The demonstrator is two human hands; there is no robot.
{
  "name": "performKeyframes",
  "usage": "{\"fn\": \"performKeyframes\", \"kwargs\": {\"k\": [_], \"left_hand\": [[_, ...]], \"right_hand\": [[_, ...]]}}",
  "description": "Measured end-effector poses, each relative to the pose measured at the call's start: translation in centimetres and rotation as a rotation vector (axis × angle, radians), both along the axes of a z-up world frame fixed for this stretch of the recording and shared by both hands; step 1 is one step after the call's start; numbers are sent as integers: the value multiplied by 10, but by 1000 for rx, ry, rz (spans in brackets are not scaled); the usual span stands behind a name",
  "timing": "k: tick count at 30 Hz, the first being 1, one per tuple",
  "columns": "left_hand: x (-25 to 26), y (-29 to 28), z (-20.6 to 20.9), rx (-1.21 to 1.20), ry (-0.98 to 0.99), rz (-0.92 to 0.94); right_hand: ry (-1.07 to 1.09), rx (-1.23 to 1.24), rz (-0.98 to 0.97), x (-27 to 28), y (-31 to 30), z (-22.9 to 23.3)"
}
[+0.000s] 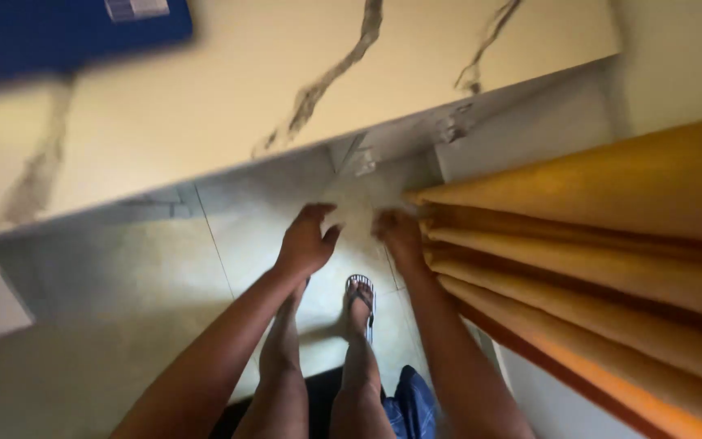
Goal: Sort medicine blisters on a bed, place some into a yellow bag, then retrieve and assemble a spherical decorative lamp and plug it into a wall outlet.
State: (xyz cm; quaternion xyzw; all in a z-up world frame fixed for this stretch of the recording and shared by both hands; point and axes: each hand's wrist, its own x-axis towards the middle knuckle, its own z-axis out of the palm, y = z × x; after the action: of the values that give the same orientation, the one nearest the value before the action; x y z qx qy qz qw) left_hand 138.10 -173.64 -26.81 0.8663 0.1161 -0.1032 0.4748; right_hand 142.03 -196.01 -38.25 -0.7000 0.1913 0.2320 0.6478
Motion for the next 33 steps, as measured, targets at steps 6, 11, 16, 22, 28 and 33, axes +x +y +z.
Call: {"fn": "performKeyframes", "kwargs": {"k": [6, 11, 16, 22, 28, 33], "left_hand": [[65, -36, -117, 52, -227, 23], [116, -52, -188, 61, -245, 16], [113, -63, -155, -163, -42, 77], [40, -97, -155, -150, -77, 29], [-34, -165, -123, -194, -104, -119], [-47, -228, -110, -287, -262, -338]], "right_hand": [[-534, -742, 359, 92, -1, -94], [-527, -729, 354, 131, 29, -121], [-614, -858, 400, 125, 37, -106], [-632, -871, 332, 62, -31, -104], [-602, -909, 430, 23, -102, -91], [-564, -949, 511, -3, -206, -87]]}}
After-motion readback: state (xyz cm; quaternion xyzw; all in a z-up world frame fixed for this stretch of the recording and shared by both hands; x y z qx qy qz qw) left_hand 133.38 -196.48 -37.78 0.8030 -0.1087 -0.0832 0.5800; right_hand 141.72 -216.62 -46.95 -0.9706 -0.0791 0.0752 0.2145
